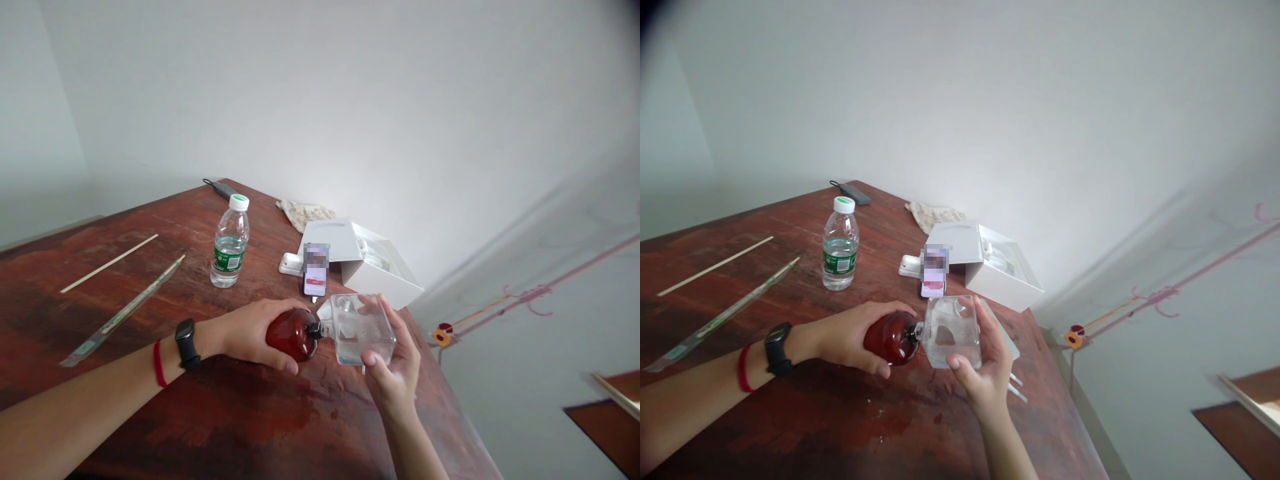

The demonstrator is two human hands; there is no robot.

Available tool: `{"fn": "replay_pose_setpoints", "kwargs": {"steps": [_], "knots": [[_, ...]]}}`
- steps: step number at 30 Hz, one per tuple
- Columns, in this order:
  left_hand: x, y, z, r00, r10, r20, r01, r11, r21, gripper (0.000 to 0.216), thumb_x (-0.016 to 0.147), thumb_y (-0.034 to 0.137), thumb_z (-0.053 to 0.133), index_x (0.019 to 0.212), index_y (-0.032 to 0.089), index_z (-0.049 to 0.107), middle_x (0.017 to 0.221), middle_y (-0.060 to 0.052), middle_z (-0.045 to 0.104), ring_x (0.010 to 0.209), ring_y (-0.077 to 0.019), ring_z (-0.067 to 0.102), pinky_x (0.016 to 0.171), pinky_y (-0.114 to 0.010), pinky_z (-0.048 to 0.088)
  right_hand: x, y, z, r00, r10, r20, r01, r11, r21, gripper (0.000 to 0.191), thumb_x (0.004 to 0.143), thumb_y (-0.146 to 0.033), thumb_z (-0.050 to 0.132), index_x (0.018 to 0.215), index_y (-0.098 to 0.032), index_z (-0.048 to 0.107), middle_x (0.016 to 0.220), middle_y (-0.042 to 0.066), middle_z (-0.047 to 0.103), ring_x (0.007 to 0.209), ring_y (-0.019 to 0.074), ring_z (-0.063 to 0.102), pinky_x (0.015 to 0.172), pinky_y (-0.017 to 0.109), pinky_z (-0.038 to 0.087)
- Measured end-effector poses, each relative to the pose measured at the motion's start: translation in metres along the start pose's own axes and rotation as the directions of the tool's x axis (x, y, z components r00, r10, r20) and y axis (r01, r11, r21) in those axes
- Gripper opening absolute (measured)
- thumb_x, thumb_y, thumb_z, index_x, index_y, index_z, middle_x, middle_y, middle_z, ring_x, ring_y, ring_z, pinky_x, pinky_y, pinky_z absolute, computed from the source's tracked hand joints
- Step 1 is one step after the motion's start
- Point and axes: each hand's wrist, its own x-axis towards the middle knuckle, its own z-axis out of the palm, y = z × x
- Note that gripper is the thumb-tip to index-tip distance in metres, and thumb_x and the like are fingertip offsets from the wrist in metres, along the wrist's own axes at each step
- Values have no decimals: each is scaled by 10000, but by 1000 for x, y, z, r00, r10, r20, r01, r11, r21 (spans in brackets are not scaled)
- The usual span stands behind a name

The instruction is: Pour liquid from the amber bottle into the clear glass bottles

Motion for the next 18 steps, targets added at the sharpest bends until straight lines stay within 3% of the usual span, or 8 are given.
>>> {"fn": "replay_pose_setpoints", "kwargs": {"steps": [18], "knots": [[0,1,0,1000,-11,10,11,1000,0,813,719,620,945,1375,242,648,1352,-89,759,1226,-353,723,1048,-401,555,-1,1,-1,1000,14,-17,-14,999,-30,766,773,-571,904,1445,-283,677,1462,143,711,1346,394,652,1080,575,543]]}}
